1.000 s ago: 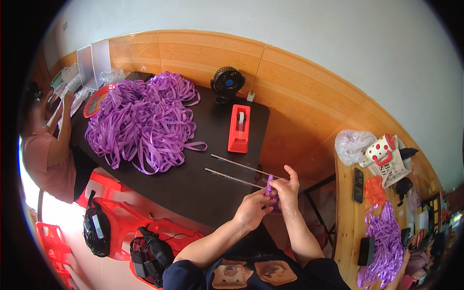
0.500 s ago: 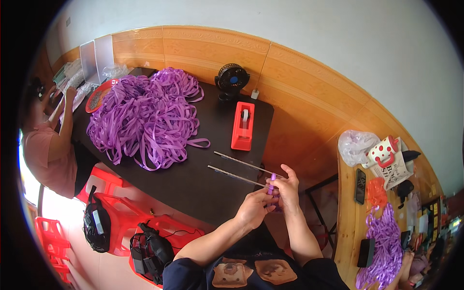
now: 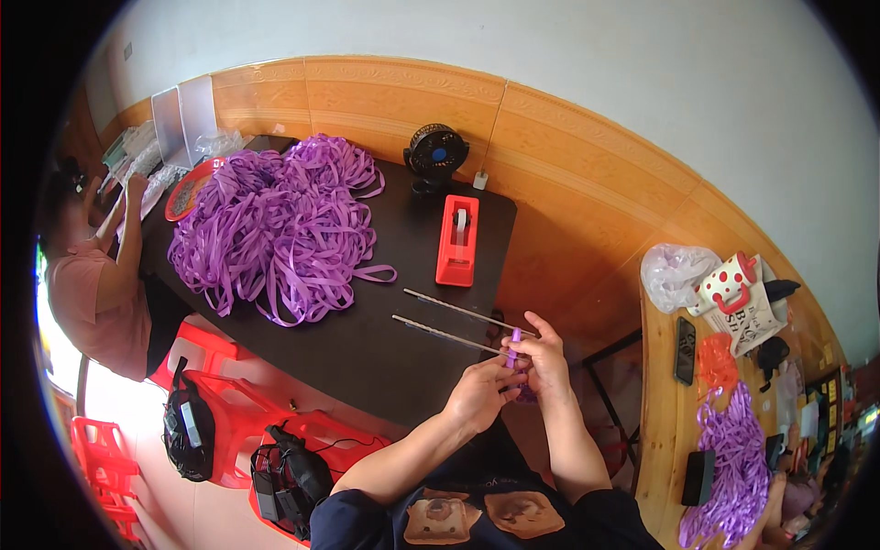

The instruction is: Wrapping purple lanyards or ribbons around a wire jig on a table and securing them with tape.

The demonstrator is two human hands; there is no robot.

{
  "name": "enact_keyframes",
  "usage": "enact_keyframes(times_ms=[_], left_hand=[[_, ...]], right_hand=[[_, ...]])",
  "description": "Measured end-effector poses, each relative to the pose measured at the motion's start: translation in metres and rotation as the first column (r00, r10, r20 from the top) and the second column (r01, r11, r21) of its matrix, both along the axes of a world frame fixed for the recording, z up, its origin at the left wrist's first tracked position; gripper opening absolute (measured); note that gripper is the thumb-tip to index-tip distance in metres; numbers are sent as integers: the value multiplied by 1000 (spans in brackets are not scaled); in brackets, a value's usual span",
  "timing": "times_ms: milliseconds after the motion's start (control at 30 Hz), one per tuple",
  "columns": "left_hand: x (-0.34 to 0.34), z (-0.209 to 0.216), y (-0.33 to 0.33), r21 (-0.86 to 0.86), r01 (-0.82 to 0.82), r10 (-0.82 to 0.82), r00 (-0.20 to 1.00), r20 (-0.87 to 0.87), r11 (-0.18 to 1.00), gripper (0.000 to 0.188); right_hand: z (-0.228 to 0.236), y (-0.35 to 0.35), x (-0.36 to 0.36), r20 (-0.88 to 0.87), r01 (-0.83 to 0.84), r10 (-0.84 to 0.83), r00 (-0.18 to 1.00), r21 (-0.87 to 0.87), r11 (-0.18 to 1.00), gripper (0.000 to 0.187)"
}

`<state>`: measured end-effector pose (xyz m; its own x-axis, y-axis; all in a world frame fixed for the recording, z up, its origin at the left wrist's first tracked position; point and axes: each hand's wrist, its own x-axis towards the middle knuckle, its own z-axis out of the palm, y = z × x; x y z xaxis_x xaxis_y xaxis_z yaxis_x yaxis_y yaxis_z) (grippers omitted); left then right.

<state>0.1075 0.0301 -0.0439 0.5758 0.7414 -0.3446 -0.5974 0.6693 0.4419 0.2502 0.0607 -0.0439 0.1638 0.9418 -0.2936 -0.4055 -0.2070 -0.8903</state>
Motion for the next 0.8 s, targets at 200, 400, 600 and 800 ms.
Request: enact_keyframes(times_ms=[200, 400, 600, 800], left_hand=[[-3, 0, 0, 11, 17, -17, 1000, 12, 1000, 32], [-5, -1, -1, 16, 4, -4, 1000, -15, 1000, 31], [0, 2, 0, 23, 7, -7, 1000, -16, 1000, 23], [-3, 4, -3, 29, -10, 11, 999, -34, 1000, 25]], right_hand=[[1, -5, 17, 120, -22, 10, 993, 102, 995, 62], [35, 28, 45, 821, -480, 76, 567, 253, 840, 25], [57, 66, 41, 951, -790, 304, -55, -227, 570, 15], [76, 64, 11, 917, -779, 253, -309, -396, 485, 13]])
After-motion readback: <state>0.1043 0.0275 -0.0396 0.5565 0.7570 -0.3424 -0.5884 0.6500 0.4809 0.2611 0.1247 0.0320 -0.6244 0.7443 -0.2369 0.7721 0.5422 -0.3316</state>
